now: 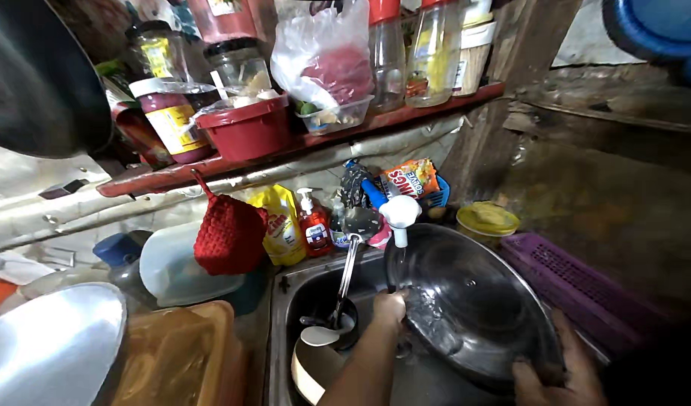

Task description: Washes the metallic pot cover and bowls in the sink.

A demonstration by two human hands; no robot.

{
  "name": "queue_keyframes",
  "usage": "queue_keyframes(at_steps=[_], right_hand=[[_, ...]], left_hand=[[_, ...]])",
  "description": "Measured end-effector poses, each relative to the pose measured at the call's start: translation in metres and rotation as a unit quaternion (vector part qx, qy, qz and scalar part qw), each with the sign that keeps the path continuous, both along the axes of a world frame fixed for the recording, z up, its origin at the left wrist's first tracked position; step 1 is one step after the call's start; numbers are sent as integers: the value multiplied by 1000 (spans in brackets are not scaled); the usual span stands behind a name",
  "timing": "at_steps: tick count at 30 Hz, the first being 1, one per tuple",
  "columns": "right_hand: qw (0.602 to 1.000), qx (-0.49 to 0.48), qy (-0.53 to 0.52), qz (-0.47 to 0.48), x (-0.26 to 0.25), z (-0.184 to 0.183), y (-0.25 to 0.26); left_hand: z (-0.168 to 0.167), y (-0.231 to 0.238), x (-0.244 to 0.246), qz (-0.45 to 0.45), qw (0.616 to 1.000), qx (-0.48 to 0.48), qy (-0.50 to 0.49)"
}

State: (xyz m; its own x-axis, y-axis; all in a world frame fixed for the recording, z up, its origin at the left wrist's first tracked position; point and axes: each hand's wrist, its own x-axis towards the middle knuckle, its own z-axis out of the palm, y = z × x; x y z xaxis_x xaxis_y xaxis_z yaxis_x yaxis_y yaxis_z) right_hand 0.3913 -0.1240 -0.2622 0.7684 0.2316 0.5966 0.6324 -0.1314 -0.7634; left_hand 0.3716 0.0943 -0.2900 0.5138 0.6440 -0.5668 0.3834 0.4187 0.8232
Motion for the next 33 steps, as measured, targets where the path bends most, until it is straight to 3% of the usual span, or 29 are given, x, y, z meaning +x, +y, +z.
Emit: queue_keyframes(at_steps=[3, 6, 9, 11, 12, 15, 19, 21, 24, 27, 33], right_hand=[[993, -61, 99, -34, 5, 7, -7], [945, -70, 308, -82, 8, 15, -3], [900, -21, 421, -114, 10, 7, 5], [883, 41, 452, -122, 5, -2, 13], [877, 67, 461, -123, 4, -7, 15], [855, 122, 485, -137, 3, -15, 25], [831, 191, 508, -124, 2, -13, 35], [821, 201, 523, -112, -4, -5, 39], [815, 221, 532, -59, -5, -3, 36], [827, 200, 526, -5, 7, 4, 19], [811, -4, 577, 97, 30, 13, 0]], left_hand=[[8, 13, 5, 4, 991, 128, -47], [21, 18, 7, -32, 967, 252, -15], [38, 13, 11, -151, 900, 398, 92], [42, 11, 15, -200, 860, 440, 164], [44, 10, 14, -198, 862, 429, 184], [46, 3, 1, -124, 926, 323, 152], [37, -13, -11, -79, 982, 173, -13], [43, -13, -13, -59, 990, 114, -51], [68, 10, -23, -112, 979, 168, 17], [91, 42, -33, -209, 944, 229, 116], [122, 81, -34, -341, 868, 281, 225]])
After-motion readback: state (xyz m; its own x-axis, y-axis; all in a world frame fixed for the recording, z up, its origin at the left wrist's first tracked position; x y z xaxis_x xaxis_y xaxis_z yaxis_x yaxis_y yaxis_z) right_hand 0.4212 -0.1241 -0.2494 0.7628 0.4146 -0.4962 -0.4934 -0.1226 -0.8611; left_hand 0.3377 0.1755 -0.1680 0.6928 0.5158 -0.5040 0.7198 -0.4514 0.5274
